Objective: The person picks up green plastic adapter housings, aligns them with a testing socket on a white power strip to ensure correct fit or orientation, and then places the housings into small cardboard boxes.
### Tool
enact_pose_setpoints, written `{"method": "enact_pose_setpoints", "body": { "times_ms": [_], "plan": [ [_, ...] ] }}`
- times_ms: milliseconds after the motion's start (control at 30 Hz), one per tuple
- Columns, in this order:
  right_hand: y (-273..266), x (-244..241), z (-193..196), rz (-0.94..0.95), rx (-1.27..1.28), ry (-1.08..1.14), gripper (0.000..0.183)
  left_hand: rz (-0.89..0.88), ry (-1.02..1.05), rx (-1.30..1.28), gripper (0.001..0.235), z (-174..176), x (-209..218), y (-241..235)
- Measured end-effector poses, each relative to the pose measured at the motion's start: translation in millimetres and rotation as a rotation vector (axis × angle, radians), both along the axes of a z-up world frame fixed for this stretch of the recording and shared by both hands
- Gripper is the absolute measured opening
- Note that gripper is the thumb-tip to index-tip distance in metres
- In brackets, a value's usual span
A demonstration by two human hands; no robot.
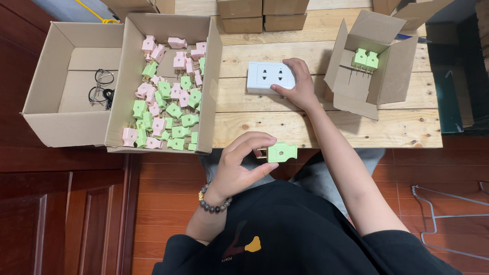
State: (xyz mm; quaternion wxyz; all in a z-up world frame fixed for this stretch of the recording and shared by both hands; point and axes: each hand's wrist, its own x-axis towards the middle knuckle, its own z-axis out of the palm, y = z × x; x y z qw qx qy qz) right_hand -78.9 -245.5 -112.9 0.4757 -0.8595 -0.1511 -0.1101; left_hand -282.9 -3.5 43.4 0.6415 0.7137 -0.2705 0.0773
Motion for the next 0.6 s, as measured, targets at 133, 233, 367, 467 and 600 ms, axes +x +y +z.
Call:
{"method": "enact_pose_setpoints", "body": {
  "times_ms": [133, 233, 367, 467, 600],
  "plan": [
    [-2.5, 1.4, -2.2, 0.008, -0.001, 0.005, 0.081, -0.027, 0.020, 0.014, 0.041, -2.3, 1.6, -4.1],
    [-4.4, 2.9, -5.4, 0.021, -0.005, -0.018, 0.082, -0.025, 0.032, 0.016, 0.043, -3.3, 5.9, -9.3],
    [-2.8, 6.7, -8.6, 0.027, 0.003, -0.028, 0.082, 0.021, 0.012, 0.037, 0.045, -3.6, 20.4, -19.0],
    [-2.9, 7.7, 2.1, 0.050, -0.022, -0.030, 0.084, 0.009, -0.014, -0.012, 0.043, -5.4, 36.4, -32.6],
    [0.8, -1.1, 10.9, 0.017, -0.044, 0.039, 0.088, -0.012, -0.081, -0.037, 0.045, 20.2, 63.0, -51.5]
  ]
}}
